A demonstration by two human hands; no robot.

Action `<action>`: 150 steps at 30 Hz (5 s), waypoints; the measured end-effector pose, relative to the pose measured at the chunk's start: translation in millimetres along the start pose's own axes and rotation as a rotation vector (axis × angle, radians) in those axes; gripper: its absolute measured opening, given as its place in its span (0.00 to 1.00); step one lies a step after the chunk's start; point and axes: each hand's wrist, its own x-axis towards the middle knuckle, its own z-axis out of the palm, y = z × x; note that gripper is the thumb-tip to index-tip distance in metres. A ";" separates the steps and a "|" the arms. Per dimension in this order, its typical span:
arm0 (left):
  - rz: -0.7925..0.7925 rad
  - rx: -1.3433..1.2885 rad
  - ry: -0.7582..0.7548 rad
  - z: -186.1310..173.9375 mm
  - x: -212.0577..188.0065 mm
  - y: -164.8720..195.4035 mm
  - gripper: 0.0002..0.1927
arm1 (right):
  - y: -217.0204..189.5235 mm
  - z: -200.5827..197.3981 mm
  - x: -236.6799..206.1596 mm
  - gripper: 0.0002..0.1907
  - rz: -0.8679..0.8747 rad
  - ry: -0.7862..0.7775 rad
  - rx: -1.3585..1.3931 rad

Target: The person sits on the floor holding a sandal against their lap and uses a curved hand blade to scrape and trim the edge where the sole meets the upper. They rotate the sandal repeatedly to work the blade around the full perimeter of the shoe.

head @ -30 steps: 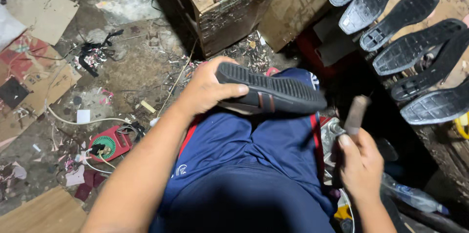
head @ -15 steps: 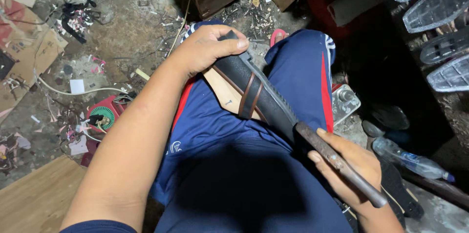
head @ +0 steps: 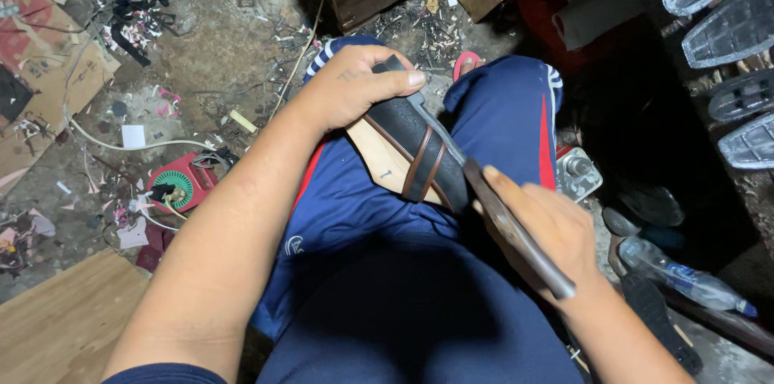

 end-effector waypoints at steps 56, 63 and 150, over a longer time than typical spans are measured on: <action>0.028 0.006 0.040 35.4 21.5 -3.5 0.16 | 26.1 -27.0 -72.1 0.27 0.076 0.039 0.036; 0.001 -0.012 0.019 36.3 26.8 -3.7 0.15 | 41.1 -4.3 -54.6 0.25 0.096 0.020 -0.065; 0.676 0.864 0.194 162.0 -40.9 17.5 0.10 | 17.6 -6.9 -96.7 0.07 0.324 0.196 0.215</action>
